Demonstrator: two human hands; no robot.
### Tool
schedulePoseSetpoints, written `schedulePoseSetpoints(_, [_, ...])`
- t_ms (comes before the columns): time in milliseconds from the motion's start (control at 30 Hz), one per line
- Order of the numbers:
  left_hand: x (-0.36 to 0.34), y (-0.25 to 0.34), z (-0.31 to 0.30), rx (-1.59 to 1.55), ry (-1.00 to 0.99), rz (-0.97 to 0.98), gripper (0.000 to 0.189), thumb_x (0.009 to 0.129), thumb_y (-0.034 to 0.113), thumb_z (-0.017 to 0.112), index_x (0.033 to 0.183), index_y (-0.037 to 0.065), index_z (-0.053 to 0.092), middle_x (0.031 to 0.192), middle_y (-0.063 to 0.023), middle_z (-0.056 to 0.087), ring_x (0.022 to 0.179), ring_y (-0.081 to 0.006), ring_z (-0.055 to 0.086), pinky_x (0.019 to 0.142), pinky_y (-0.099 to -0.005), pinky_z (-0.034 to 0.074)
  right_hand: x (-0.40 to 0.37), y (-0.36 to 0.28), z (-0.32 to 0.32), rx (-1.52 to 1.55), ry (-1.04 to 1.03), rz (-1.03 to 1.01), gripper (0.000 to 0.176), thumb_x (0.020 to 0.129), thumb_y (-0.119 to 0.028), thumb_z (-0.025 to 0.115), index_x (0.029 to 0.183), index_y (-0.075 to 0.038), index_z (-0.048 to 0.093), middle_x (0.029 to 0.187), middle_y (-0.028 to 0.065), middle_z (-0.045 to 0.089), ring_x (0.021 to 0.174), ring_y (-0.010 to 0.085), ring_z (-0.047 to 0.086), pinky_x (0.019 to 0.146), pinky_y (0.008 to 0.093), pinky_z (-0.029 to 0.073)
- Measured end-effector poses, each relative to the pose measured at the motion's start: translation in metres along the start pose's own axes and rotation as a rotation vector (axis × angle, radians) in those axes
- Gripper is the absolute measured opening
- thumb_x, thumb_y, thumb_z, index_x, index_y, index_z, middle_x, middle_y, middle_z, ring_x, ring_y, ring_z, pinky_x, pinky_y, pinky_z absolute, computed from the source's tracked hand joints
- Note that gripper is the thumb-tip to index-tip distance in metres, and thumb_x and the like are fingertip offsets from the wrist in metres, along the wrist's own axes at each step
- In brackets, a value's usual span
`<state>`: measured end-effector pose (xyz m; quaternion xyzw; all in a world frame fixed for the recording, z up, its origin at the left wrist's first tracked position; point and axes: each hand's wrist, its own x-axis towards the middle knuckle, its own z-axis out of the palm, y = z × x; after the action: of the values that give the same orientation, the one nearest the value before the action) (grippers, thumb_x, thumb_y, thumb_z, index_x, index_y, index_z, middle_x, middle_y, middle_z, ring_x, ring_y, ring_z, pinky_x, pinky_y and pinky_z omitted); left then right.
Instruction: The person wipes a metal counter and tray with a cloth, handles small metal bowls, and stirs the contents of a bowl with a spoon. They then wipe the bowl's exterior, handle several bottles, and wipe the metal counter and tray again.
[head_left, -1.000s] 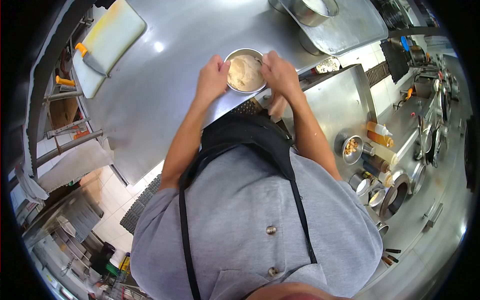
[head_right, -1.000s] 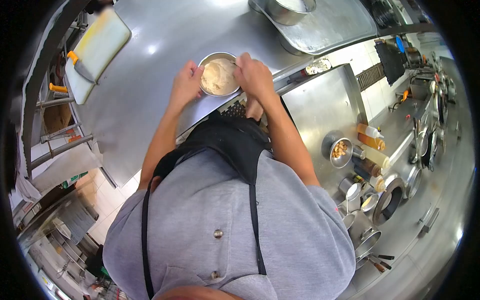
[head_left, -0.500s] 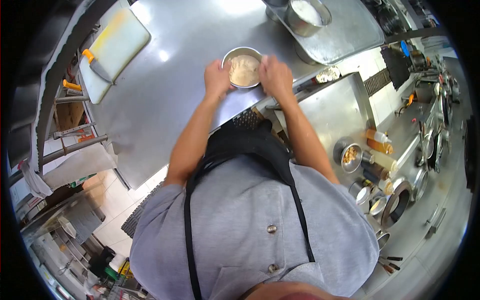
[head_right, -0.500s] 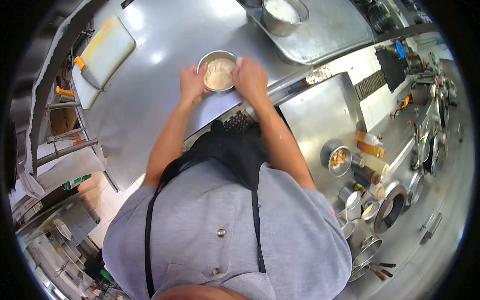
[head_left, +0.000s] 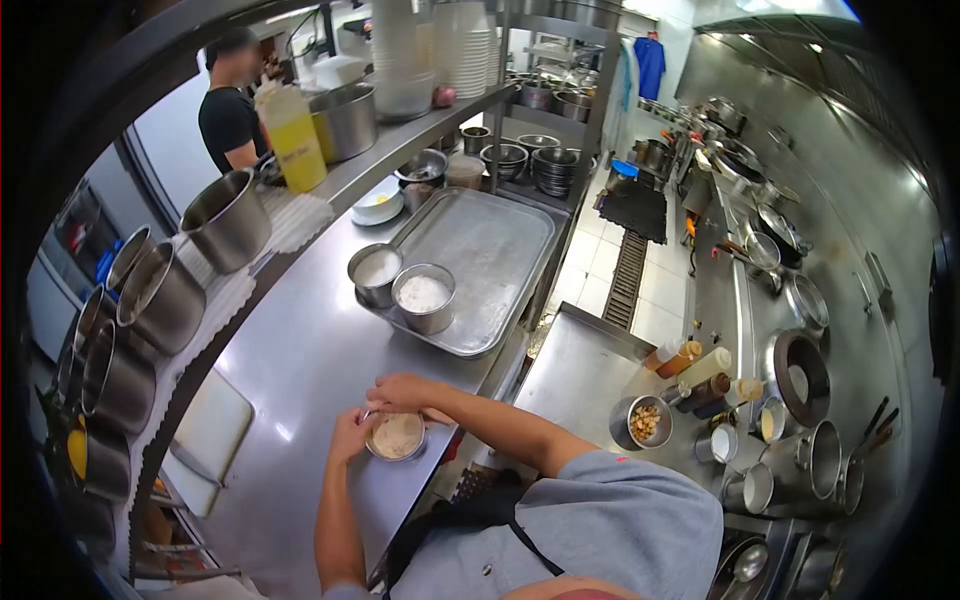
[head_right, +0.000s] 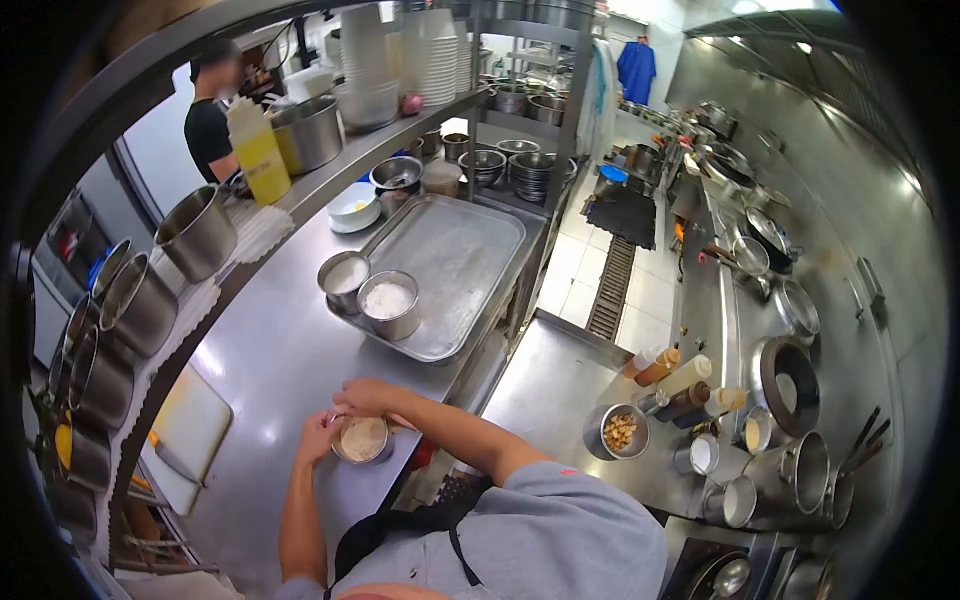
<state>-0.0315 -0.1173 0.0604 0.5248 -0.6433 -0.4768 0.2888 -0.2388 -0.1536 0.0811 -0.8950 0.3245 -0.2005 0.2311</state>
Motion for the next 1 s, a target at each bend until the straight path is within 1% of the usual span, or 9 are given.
schedulePoseSetpoints(133, [-0.009,-0.009,0.023,0.026,0.197,-0.027,0.041,0.087,0.021,0.069,0.061,0.009,0.04,0.059,0.0046,0.04,0.056,-0.0065,0.035,0.047,-0.0273,0.03,-0.015,-0.005,-0.001,-0.07,0.064,0.238,0.025,0.091,-0.031,0.052,0.1,-0.01,0.061,0.091,0.0194,0.062,0.084,0.0414,0.061,0.072,0.0527,0.047])
schedulePoseSetpoints(267, [-0.003,-0.022,0.074,-0.529,0.752,-0.066,0.038,0.092,0.026,0.065,0.07,0.007,0.04,0.062,0.0005,0.04,0.054,-0.0092,0.035,0.044,-0.0299,0.035,-0.046,-0.025,0.022,-0.009,0.434,0.609,0.029,0.09,-0.03,0.052,0.101,-0.004,0.059,0.088,0.0215,0.065,0.081,0.0439,0.062,0.071,0.0552,0.047])
schedulePoseSetpoints(433, [-0.044,0.025,0.07,-0.466,0.455,-0.311,0.035,0.093,0.031,0.062,0.076,0.006,0.044,0.064,-0.0013,0.043,0.056,-0.0104,0.039,0.048,-0.0287,0.038,-0.056,-0.022,0.011,0.075,0.441,0.776,0.028,0.091,-0.031,0.05,0.1,-0.006,0.06,0.087,0.0218,0.065,0.082,0.0444,0.062,0.072,0.0553,0.047])
schedulePoseSetpoints(500, [-0.032,0.011,0.047,-0.259,0.33,-0.394,0.035,0.092,0.032,0.062,0.077,0.005,0.046,0.065,-0.0019,0.044,0.057,-0.01,0.042,0.049,-0.0278,0.039,-0.057,-0.009,0.006,0.04,0.346,0.486,0.027,0.091,-0.032,0.049,0.1,-0.009,0.061,0.087,0.0199,0.064,0.084,0.0428,0.062,0.073,0.0532,0.048])
schedulePoseSetpoints(567, [0.001,-0.015,0.025,0.164,0.293,0.081,0.033,0.091,0.031,0.066,0.076,0.006,0.048,0.065,-0.0003,0.046,0.058,-0.0072,0.043,0.051,-0.0258,0.038,-0.044,0.0,0.001,0.013,0.237,0.377,0.026,0.09,-0.032,0.05,0.101,-0.012,0.062,0.088,0.0189,0.064,0.085,0.0418,0.062,0.073,0.0517,0.049])
schedulePoseSetpoints(667, [0.028,-0.004,0.01,0.079,-0.175,0.091,0.031,0.089,0.025,0.068,0.074,0.008,0.048,0.064,0.0019,0.046,0.056,-0.0073,0.041,0.051,-0.0256,0.036,-0.023,0.006,0.001,-0.031,0.095,0.172,0.024,0.089,-0.032,0.052,0.101,-0.014,0.063,0.091,0.0173,0.064,0.086,0.0404,0.062,0.073,0.0496,0.05])
schedulePoseSetpoints(800, [0.014,0.01,0.021,-0.214,-0.18,-0.167,0.031,0.089,0.018,0.068,0.07,0.01,0.045,0.064,0.0036,0.045,0.057,-0.0084,0.042,0.05,-0.0244,0.035,-0.021,-0.006,-0.015,-0.056,-0.029,0.289,0.022,0.088,-0.03,0.053,0.101,-0.015,0.064,0.091,0.0175,0.065,0.085,0.0404,0.063,0.072,0.049,0.051])
schedulePoseSetpoints(900, [0.004,-0.027,0.039,-0.291,0.087,-0.038,0.032,0.09,0.017,0.066,0.069,0.01,0.042,0.064,0.002,0.046,0.057,-0.0089,0.047,0.048,-0.0243,0.038,-0.041,-0.005,0.0,-0.128,0.142,0.516,0.021,0.087,-0.027,0.054,0.101,-0.014,0.063,0.088,0.0193,0.065,0.083,0.0414,0.063,0.071,0.0504,0.051])
schedulePoseSetpoints(1000, [-0.013,-0.001,0.093,-0.479,0.766,-0.189,0.038,0.093,0.028,0.062,0.071,0.006,0.041,0.064,-0.0038,0.05,0.051,-0.0102,0.049,0.039,-0.0277,0.04,-0.058,-0.019,0.024,0.008,0.444,0.745,0.019,0.087,-0.025,0.054,0.099,-0.014,0.063,0.09,0.0209,0.065,0.082,0.0418,0.063,0.069,0.0516,0.05])
